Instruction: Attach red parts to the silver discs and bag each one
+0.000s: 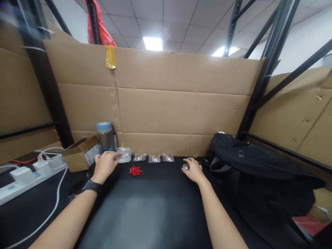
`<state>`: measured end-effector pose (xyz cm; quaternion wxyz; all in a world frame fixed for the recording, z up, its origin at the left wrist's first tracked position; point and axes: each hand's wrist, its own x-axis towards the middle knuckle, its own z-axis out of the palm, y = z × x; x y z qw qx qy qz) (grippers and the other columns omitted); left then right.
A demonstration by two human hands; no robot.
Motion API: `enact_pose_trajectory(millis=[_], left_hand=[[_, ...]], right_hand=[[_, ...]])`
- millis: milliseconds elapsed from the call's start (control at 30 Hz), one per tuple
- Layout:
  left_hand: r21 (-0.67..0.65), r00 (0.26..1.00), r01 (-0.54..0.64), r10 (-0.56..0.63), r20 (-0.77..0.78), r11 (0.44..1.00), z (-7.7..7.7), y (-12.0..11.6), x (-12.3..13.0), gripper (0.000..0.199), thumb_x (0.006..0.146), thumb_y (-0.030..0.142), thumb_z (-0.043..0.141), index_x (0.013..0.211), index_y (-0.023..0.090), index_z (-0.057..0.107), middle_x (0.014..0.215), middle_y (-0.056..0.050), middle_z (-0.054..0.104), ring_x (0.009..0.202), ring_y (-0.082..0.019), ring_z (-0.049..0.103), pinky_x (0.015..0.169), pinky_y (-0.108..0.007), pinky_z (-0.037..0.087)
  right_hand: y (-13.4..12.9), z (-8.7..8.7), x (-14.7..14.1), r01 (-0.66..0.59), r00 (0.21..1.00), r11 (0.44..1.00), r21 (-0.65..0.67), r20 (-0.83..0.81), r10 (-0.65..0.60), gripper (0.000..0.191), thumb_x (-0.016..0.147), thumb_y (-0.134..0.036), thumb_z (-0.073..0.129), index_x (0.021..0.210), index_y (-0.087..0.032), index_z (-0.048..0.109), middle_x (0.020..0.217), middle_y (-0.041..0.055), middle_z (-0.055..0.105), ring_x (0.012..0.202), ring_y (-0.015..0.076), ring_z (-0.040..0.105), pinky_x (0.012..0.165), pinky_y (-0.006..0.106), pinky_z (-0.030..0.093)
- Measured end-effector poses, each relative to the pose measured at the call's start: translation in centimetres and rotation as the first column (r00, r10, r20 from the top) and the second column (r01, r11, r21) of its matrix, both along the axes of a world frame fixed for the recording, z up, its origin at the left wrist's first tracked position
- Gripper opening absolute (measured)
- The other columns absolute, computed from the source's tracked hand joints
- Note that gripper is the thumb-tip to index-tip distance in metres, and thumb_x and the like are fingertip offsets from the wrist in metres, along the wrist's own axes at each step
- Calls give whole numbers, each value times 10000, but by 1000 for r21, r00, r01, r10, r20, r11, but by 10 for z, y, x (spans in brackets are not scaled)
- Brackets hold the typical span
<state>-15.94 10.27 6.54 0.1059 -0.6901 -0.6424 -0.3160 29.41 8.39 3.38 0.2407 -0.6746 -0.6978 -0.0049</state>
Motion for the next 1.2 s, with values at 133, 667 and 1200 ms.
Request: enact_pose_trajectory(millis=[133, 667, 1200], left_hand=[[84, 986, 162, -165, 35, 983, 8, -20, 40, 302, 986, 345, 434, 1080, 267, 710, 1145, -80, 733, 1079, -257, 614, 939, -420, 269], [-227, 635, 736, -767, -93, 637, -33, -62, 133, 358, 1007, 388, 422, 1335, 319, 548, 1383, -70, 584, 1240, -248, 504, 999, -414, 314], [-220, 901, 411, -431, -46, 884, -31, -16, 75, 133, 848, 244, 608, 849, 252, 741, 1051, -69, 698, 1101, -294, 536, 917, -428, 328]], right_hand=[[1, -7, 8, -53, 999, 995, -81, -12, 52, 479, 769, -278, 686, 1244, -231, 650, 1315, 122, 611, 1208, 300, 577, 973, 415, 439], [4, -1, 13, -157, 986, 987, -39, -57, 154, 263, 727, -233, 710, 986, -204, 748, 961, 68, 744, 888, 227, 672, 841, 312, 480], [-5, 7, 10, -186, 971, 979, 78, -141, 196, 331, 712, -199, 714, 1039, -245, 743, 1086, 46, 746, 1017, 243, 659, 944, 349, 459]])
